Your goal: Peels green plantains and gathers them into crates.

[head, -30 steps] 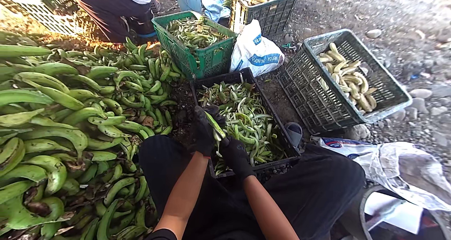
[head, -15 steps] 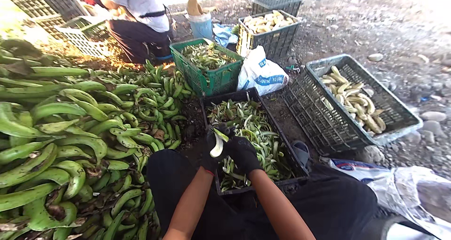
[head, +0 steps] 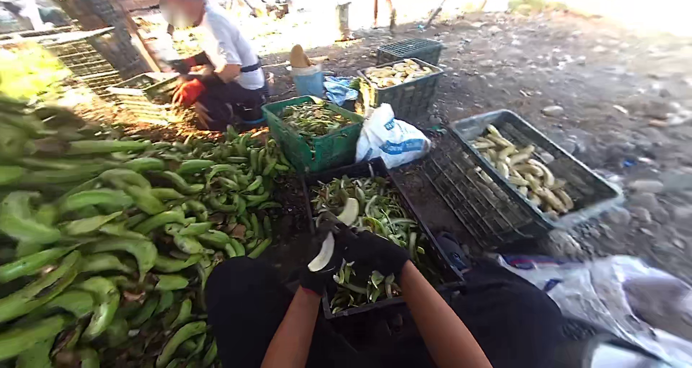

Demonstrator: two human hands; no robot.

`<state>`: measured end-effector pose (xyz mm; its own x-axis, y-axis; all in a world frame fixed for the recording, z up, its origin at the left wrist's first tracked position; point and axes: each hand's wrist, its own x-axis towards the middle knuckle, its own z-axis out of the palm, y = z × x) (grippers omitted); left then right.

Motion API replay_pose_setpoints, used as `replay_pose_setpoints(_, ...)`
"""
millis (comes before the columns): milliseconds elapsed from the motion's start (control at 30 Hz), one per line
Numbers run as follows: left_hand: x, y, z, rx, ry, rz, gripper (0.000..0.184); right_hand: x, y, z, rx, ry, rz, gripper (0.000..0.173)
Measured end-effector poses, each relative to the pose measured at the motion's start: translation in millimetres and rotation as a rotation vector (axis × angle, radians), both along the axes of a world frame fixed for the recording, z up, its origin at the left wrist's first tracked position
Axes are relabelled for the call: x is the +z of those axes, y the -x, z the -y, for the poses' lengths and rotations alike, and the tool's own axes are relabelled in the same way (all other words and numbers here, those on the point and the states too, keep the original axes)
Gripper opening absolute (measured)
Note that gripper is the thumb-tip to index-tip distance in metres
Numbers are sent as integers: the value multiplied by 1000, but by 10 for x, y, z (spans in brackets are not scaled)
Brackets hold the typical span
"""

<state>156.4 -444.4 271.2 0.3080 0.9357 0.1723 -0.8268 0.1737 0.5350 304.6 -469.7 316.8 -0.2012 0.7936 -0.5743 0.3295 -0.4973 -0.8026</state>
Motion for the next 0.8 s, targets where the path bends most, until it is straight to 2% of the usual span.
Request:
replay_pose_setpoints(33,-242,-12,-83,-53,-128,43,28,-29,-78,78,10,-3,-39,20)
replay_pose_setpoints(67,-316,-16,-53,-18,-140,-9,30,-54,-160,177,9,-13,-56,20)
replay_pose_setpoints(100,-209,-39,58,65,-42,-158,30,-95,-264,295,-6,-30,-73,20)
replay_pose_setpoints(167,-289,42,135,60,24,-368,38,-208,-518,618,-75,-77,-95,19)
replay_pose_setpoints(200,-440,133,111,-5,-11,-441,44,-261,-645,784,-104,-87,-76,23)
replay_pose_setpoints(267,-847,282,-227,-266,-260,-400,49,-455,-854,1080,-181,-92,-16,29)
replay_pose_setpoints(300,-867,206,-301,-342,-331,-373,50,-602,-944,1213,-220,-89,-44,29)
replay_pose_setpoints(367,-404,-362,-25,-219,122,-196,39,-814,-1031,1450,-373,-58,-159,26)
replay_pose_setpoints(400,-259,-577,62,-251,183,-211,37,-847,-1046,1537,-443,-30,-206,25)
replay_pose_setpoints(467,-131,-974,199,-386,108,-409,37,-947,-1085,1612,-531,11,-274,20)
replay_pose_setpoints(533,-79,-1435,296,-591,43,-505,42,-1036,-1168,1597,-563,46,-305,21)
replay_pose_setpoints(600,-18,-1995,430,-791,69,-457,40,-924,-1263,1553,-607,115,-366,24)
replay_pose_setpoints(667,121,-2620,640,-955,98,-417,38,-787,-1338,1547,-655,22,-427,26)
replay_pose_setpoints(700,245,-2935,791,-995,61,-466,37,-613,-1410,1626,-628,-59,-408,30)
replay_pose_setpoints(767,487,-3564,1105,-1022,-31,-622,33,-405,-1535,1703,-432,-257,-144,30)
replay_pose_setpoints(800,519,-3840,1201,-1061,-17,-582,30,-369,-1566,1708,-350,-298,-27,28)
